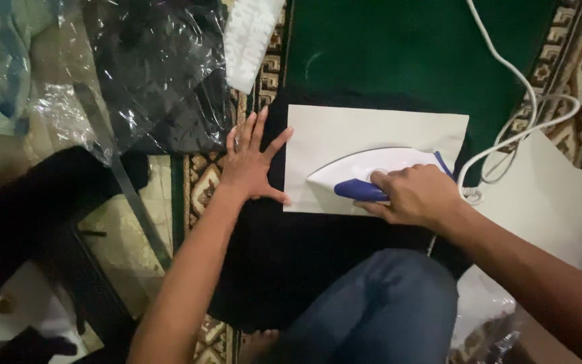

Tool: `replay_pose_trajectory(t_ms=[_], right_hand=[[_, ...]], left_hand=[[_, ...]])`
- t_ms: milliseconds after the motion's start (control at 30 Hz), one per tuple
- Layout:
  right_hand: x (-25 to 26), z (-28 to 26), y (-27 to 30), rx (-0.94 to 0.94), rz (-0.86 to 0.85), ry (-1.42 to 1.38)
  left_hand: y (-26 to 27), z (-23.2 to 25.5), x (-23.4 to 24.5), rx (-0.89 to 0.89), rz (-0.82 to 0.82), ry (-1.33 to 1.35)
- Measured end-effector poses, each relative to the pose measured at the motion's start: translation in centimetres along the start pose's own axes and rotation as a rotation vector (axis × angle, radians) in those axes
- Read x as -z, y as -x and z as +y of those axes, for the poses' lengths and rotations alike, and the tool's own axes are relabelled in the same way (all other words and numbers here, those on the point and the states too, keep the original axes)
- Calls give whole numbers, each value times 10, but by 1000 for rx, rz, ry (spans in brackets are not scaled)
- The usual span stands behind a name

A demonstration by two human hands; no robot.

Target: Ironing a heat transfer decal onto a black shirt.

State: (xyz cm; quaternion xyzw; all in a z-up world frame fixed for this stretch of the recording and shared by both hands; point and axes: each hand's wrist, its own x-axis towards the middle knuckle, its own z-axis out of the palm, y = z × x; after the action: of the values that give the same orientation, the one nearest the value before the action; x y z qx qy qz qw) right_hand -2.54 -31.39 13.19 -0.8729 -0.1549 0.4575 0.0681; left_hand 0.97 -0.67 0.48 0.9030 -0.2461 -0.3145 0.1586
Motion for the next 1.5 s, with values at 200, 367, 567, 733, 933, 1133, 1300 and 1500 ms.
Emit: replay_pose_trajectory(t_ms=[200,367,567,733,933,1133,1300,1500], right_hand=[[4,-2,0,56,163,21],[-1,2,7,22,145,-40],[-1,-3,9,25,137,-73],[-16,-1,-6,-191,225,-109],[-11,-13,0,-42,126,67],[-11,-4,-10,-263,200,-10],[-2,3,-8,55,47,83],[-9,-5,-14,-275,-33,-81]], left_hand=[[0,-2,6,35,-91,-18],[3,-1,-1,10,-97,-19],[4,5,-3,29,-85,-82],[-1,-2,-7,18,-42,-76],[8,0,-7,-6,-18,-80],[3,-6,-4,-1,-13,-35],[4,-2,-1,-3,-14,-11],[4,-1,-5,-7,-26,-41]])
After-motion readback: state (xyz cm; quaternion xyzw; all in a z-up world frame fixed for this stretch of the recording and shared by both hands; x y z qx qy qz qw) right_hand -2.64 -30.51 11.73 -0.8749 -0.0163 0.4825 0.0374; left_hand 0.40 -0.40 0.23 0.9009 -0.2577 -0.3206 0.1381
